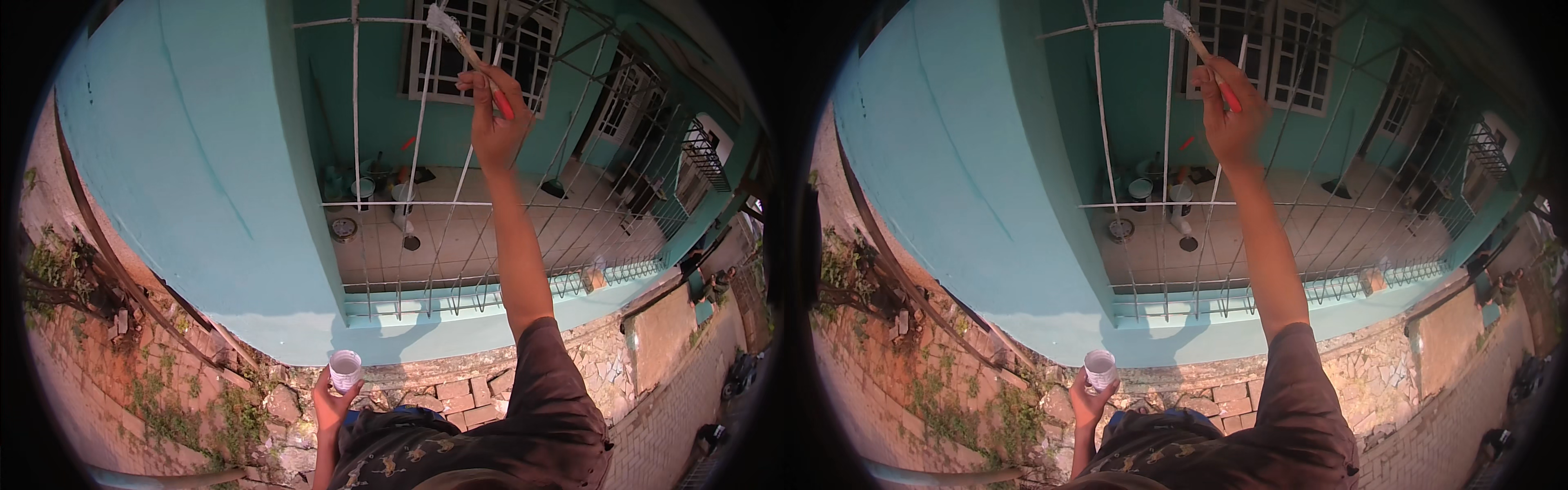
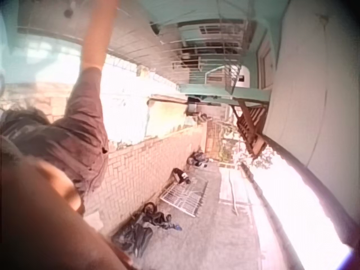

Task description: The person paints a metal railing white using a paintbrush and a small container of paint. They repeatedly dip the brush into the container and apply paint to the vertical bars of the railing.

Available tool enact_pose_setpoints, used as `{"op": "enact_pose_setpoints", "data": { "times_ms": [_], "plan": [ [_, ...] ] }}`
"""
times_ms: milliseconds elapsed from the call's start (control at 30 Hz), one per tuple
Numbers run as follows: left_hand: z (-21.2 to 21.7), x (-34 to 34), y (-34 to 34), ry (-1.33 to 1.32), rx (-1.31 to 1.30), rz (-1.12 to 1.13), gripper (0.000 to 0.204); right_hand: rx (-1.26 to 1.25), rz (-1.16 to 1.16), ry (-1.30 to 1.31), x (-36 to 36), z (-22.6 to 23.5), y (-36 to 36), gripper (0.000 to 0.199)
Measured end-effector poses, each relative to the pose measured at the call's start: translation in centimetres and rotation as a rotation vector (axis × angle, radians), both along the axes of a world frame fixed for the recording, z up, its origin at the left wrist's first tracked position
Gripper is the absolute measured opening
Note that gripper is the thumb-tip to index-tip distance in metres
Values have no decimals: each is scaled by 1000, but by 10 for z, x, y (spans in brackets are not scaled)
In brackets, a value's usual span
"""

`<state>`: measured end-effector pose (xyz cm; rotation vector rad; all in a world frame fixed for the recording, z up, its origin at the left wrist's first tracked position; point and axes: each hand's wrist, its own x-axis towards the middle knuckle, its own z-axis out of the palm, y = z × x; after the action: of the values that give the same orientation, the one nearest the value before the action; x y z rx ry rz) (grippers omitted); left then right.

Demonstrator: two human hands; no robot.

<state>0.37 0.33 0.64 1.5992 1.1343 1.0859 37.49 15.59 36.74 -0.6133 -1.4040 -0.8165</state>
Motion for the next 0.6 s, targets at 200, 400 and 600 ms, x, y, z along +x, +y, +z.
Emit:
{"op": "enact_pose_setpoints", "data": {
  "times_ms": [200,400,600],
  "plan": [
    [-7,-3,1,-11,13,18,55,114,-38,18,1,-4,4,23],
    [3,-1,-4,-13,-22,9,55,127,-135,-120,-22,-14,13,24],
    [-3,-1,-4,-23,-30,18,54,138,-136,-22,-29,-14,13,23]
  ]
}}
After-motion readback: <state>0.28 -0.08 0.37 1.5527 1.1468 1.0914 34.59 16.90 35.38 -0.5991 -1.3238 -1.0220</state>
